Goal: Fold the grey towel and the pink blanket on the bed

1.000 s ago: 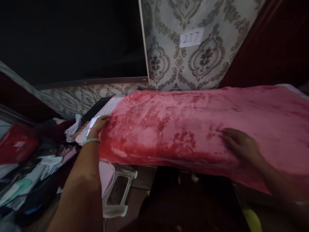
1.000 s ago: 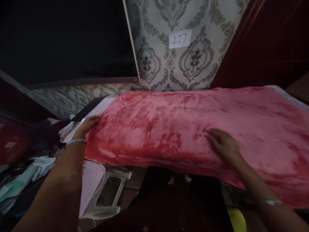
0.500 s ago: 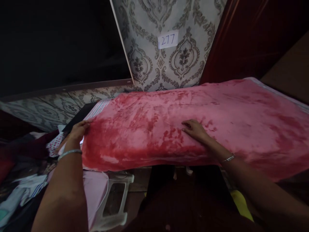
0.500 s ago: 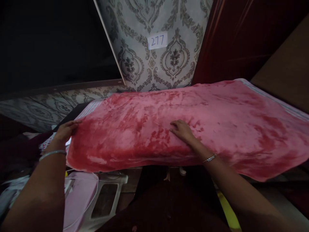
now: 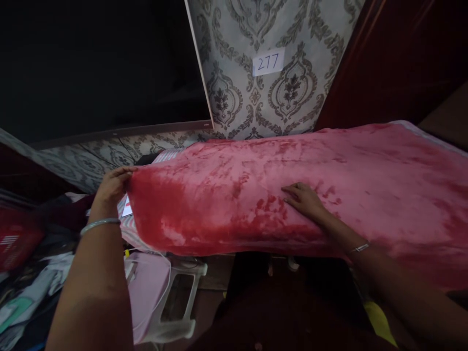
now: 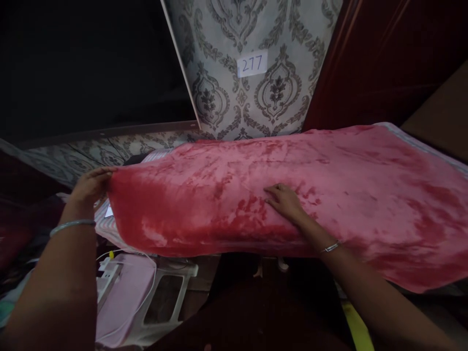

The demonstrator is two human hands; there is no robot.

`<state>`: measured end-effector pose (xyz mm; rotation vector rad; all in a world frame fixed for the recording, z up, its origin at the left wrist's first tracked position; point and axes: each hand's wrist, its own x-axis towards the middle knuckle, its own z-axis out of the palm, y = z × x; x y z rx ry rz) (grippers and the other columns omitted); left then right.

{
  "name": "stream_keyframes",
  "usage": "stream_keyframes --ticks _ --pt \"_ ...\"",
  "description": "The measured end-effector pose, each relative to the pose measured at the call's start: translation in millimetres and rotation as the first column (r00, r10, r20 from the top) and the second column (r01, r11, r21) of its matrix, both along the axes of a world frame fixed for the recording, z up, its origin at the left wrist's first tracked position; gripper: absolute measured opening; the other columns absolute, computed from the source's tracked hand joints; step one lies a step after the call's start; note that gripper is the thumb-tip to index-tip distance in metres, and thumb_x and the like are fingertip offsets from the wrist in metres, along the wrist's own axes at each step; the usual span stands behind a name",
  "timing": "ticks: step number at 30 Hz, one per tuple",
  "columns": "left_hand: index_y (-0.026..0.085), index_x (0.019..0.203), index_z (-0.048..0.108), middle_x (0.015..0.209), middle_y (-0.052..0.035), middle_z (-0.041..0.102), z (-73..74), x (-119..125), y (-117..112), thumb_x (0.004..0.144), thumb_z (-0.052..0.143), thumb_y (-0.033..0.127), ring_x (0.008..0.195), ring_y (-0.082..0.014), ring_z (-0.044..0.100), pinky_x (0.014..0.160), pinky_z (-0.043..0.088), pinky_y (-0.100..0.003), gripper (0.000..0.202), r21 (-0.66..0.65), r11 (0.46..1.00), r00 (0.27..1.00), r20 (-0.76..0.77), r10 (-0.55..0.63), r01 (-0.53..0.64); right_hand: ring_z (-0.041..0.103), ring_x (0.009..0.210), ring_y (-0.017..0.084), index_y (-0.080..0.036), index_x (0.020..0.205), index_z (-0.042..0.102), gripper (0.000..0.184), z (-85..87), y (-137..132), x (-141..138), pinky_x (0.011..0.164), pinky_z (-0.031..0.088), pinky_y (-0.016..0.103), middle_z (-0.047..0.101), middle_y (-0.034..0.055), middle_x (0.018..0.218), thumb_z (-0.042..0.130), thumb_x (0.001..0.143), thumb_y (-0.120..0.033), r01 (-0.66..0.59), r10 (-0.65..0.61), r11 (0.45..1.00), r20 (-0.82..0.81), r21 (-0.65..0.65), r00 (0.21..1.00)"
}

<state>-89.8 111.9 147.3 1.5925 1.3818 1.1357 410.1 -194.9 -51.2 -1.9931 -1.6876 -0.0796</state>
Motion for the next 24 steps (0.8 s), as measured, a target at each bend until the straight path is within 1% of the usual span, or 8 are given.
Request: stream_keyframes --ticks 3,6,10,12,14,18,21,24 --pt "0.015 0.076 0.067 0.059 0.0045 0.057 8.4 2.7 -7.6 0.053 0.066 0.016 0.054 -0.0093 0.044 0.051 0.032 -0.019 0.024 -0.072 0.997 0.997 0.075 0.001 0.004 0.065 0.101 0.029 -0.02 0.116 0.078 0.03 4.1 2.7 -5.1 0.091 0.052 0.042 0.069 0.0141 0.108 0.061 0.093 -0.03 0.015 -0.015 1.0 0.013 0.003 1.0" --pt "0.015 0.072 0.066 0.06 0.0035 0.059 15.0 2.0 -12.5 0.049 0.066 0.015 0.059 -0.0102 0.046 0.053 0.035 -0.019 0.022 -0.076 0.997 0.996 0.087 0.005 0.002 0.065 0.1 0.028 -0.02 0.11 0.079 0.027 6.1 5.5 -8.9 0.091 0.051 0.041 0.072 0.013 0.106 0.06 0.094 -0.028 0.037 -0.037 0.999 -0.016 0.005 0.999" --pt "0.017 0.072 0.067 0.061 0.0033 0.058 25.2 -4.7 -14.2 0.048 0.068 0.017 0.065 -0.0123 0.05 0.057 0.039 -0.019 0.024 -0.004 0.999 0.996 0.085 -0.04 0.04 0.065 0.1 0.028 -0.02 0.114 0.077 0.029 4.5 7.5 -10.4 0.092 0.051 0.042 0.073 0.0128 0.106 0.063 0.093 -0.034 0.062 -0.061 0.998 -0.028 0.015 0.998" --pt "0.019 0.073 0.068 0.063 0.003 0.059 31.3 -7.0 -14.5 0.048 0.069 0.019 0.065 -0.0131 0.05 0.056 0.04 -0.02 0.025 0.029 0.999 0.997 0.065 -0.036 0.034 0.065 0.103 0.029 -0.02 0.117 0.076 0.032 3.9 7.8 -12.3 0.093 0.051 0.043 0.073 0.0131 0.11 0.066 0.092 -0.036 0.051 -0.051 0.998 -0.005 0.025 0.999" --pt "0.02 0.075 0.068 0.068 0.0024 0.062 37.1 -6.7 -15.7 0.049 0.069 0.021 0.065 -0.0131 0.05 0.055 0.04 -0.02 0.026 0.057 0.998 0.998 0.047 -0.031 0.028 0.064 0.104 0.03 -0.02 0.117 0.076 0.031 4.8 8.0 -15.8 0.093 0.05 0.042 0.072 0.0129 0.112 0.067 0.091 -0.035 0.05 -0.05 0.999 0.013 0.022 0.999" --pt "0.018 0.073 0.068 0.067 0.0022 0.061 44.4 -0.3 -20.8 0.049 0.067 0.022 0.067 -0.0122 0.049 0.057 0.038 -0.019 0.024 0.091 0.995 0.999 0.023 -0.032 0.03 0.063 0.1 0.027 -0.021 0.104 0.076 0.018 10.9 11.1 -24.1 0.087 0.048 0.038 0.071 0.0116 0.106 0.063 0.095 -0.029 0.099 -0.099 0.995 0.01 -0.025 0.995" --pt "0.019 0.07 0.066 0.066 0.0019 0.06 45.3 1.8 -23.3 0.052 0.067 0.023 0.072 -0.0135 0.051 0.063 0.041 -0.02 0.018 0.127 0.991 1.0 -0.011 -0.029 0.03 0.062 0.096 0.026 -0.021 0.093 0.073 0.013 14.4 14.9 -28.4 0.083 0.047 0.036 0.07 0.0108 0.098 0.061 0.094 -0.026 0.122 -0.123 0.991 -0.016 -0.053 0.992" --pt "0.02 0.07 0.066 0.07 0.0019 0.063 44.0 -1.3 -22.6 0.057 0.066 0.025 0.077 -0.0153 0.053 0.07 0.045 -0.022 0.014 0.158 0.987 0.997 -0.079 -0.019 0.032 0.06 0.093 0.026 -0.02 0.086 0.068 0.013 16.6 15.1 -31.2 0.084 0.047 0.037 0.069 0.0103 0.093 0.057 0.093 -0.023 0.126 -0.123 0.992 -0.079 0.026 0.989"
